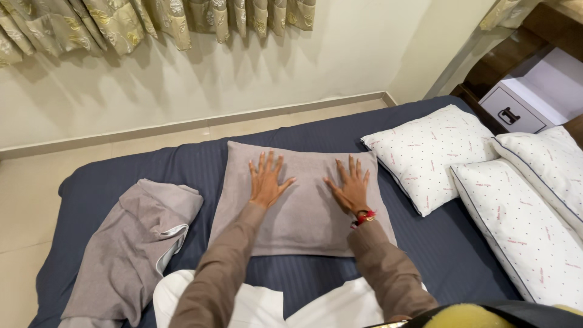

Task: The person puts a pillow inside a pillowcase and smooths it out by hand while sitting on a bed.

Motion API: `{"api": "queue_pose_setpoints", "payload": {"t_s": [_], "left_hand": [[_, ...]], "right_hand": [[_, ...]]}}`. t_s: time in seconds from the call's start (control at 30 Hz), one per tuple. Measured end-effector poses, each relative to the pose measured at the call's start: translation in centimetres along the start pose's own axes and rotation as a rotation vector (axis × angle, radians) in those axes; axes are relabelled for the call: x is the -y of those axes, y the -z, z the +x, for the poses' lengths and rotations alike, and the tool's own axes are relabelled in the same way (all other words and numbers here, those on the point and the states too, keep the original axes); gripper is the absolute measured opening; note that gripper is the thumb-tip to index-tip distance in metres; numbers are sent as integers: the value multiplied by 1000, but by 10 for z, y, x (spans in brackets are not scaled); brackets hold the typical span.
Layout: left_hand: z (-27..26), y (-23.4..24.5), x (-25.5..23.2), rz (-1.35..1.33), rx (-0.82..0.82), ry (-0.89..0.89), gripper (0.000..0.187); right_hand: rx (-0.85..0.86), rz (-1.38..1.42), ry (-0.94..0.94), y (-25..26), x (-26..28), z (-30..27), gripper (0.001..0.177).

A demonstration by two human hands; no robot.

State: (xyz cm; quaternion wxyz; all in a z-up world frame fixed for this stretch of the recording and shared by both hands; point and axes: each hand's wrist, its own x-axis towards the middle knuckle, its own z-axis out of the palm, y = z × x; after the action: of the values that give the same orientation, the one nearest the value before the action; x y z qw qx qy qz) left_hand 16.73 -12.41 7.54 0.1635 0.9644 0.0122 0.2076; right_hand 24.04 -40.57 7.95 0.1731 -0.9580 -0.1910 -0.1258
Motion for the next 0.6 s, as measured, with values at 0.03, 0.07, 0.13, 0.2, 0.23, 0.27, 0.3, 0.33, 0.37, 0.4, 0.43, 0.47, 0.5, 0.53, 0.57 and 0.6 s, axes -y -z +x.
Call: {"api": "queue_pose_setpoints", "payload": {"t_s": [0.03, 0.07, 0.13, 0.2, 0.23, 0.27, 0.3, 0.33, 0.37, 0.4, 0.43, 0.47, 0.5, 0.53, 0.57, 0.6], "left_hand": [[6, -8, -1, 29, 5, -25, 91], [2, -12, 8, 17, 52, 51, 92], [-15, -16, 34, -7, 144, 198, 96], [-28, -25, 47, 8, 66, 183, 98], [-32, -30, 49, 14, 28, 176, 99], [-25, -33, 51, 28, 53, 180, 99], [-17, -35, 53, 42, 78, 185, 99], [-18, -39, 50, 47, 105, 201, 100], [-22, -41, 48, 34, 85, 196, 100], [-25, -40, 50, 29, 65, 187, 100], [-28, -38, 49, 24, 45, 179, 101], [-28, -36, 50, 19, 46, 180, 101], [-29, -34, 50, 14, 47, 181, 102], [-31, -35, 47, 1, 55, 181, 102], [-33, -36, 45, -5, 69, 185, 102], [-32, -35, 46, -6, 75, 190, 102]], "right_hand": [[65, 0, -47, -2, 1, 2, 88], [133, 0, -92, -7, 1, 0, 89], [169, -3, -112, -21, -4, -5, 90], [106, -13, -64, -35, -10, -11, 91], [119, -22, -67, -39, -16, -9, 90], [125, -24, -71, -43, -18, -3, 89], [130, -26, -74, -46, -19, 2, 88], [131, -25, -78, -47, -22, 1, 88], [131, -24, -82, -47, -23, 0, 88], [129, -15, -89, -48, -20, -1, 88], [120, -20, -80, -46, -19, -8, 88], [101, -23, -70, -45, -18, -13, 88], [82, -26, -60, -43, -16, -16, 88], [99, -23, -66, -42, -17, -18, 88], [115, -20, -71, -41, -18, -18, 88], [126, -13, -68, -41, -17, -15, 88]]}}
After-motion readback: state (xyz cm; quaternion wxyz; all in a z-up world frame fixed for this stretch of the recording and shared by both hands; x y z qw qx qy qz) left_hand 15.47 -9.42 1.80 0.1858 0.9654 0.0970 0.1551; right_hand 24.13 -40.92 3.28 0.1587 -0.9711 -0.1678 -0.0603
